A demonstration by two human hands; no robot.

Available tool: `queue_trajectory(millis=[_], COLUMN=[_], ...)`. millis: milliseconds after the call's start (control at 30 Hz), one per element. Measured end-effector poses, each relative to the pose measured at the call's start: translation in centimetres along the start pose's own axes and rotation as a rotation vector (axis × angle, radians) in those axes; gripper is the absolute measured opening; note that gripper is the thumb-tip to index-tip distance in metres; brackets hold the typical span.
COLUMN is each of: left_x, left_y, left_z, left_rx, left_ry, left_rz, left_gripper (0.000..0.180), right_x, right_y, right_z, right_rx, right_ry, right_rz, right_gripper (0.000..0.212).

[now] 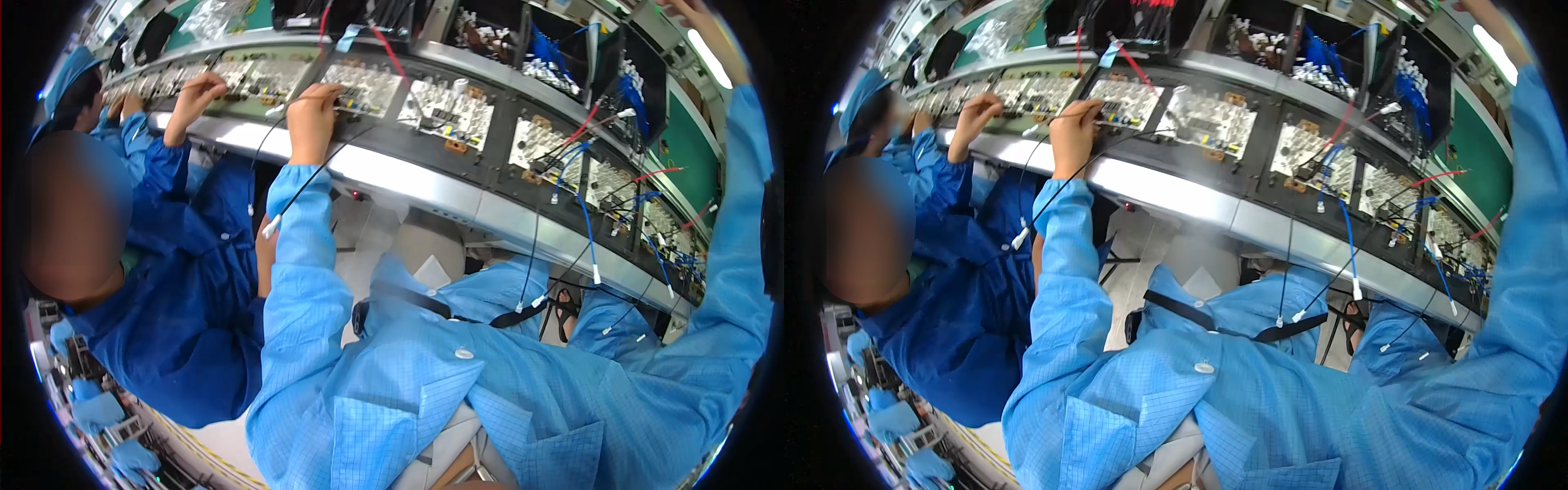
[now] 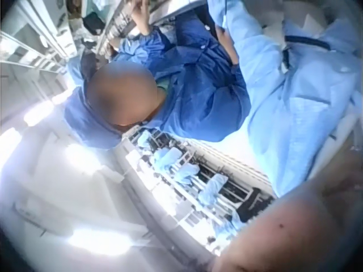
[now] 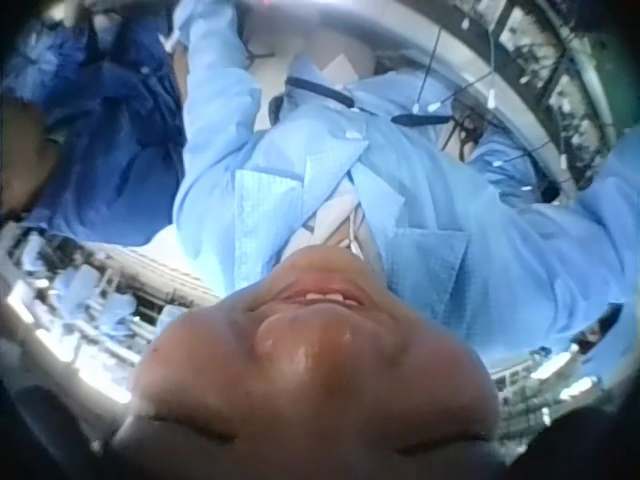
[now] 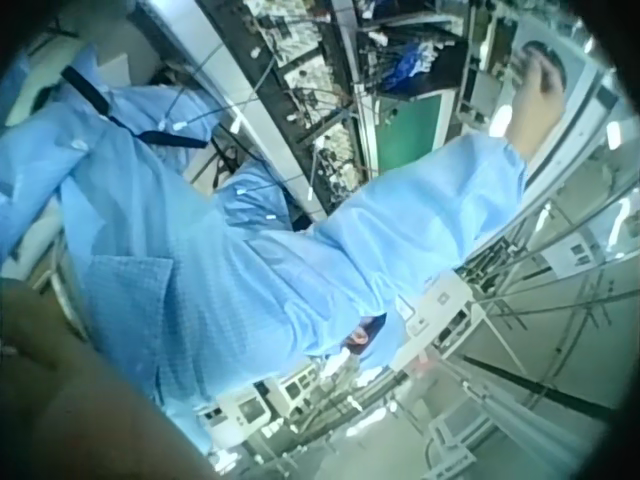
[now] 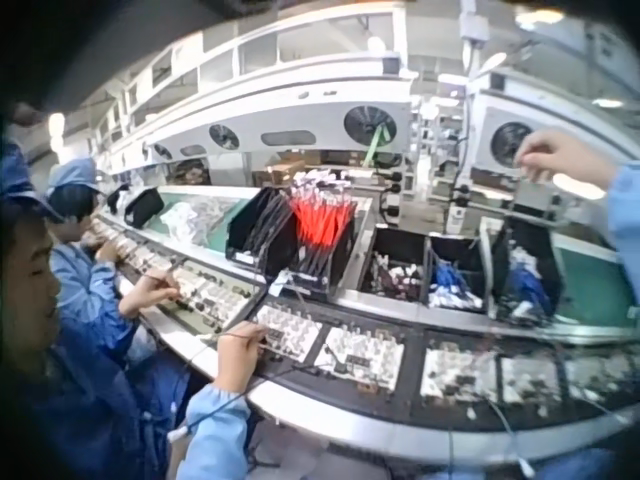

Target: Connecting wiring harnesses and cables to electronic components on an assembly line.

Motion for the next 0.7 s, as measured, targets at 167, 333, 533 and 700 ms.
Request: queue_trajectory(millis=[167,333,533,700], left_x=[-1.7,-0.9,-1.7,2.4], left_y=[-0.1,0.6,0.5,0.9], left_z=[-0.6,-0.2,-0.4,-0.9], left_rx=[0.002,-0.059,-0.076,0.029], left_ry=[0.112,0.117,0.28,0.355], left_rz=[0.047,0.118,0.093,-0.085], left_gripper=[0.012,0.012,0.015,0.029], right_x=[-3.4,-6.4,-7.1,-9.5], right_y=[-1.4,-10.5,-18.6,-24.4], right_z=[-6.7,-7.9,-9.1,-12.8], right_rx=[-0.152,0.326,0.497,0.569], right_ry=[-0.071,0.1,0.219,0.153], right_rz=[0.001,0.295,0.438,0.471], right_gripper=[0.016,0.024,0.026,0.023])
Point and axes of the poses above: each hand's wrist, its own x-axis away from the middle knuckle, its own y-axis out of the back of the hand, z = x × y, the point moved 8 cm from there along -x, towards the middle knuckle, and after that the axes turned 9 degrees about -y, right-handed, at the moved point
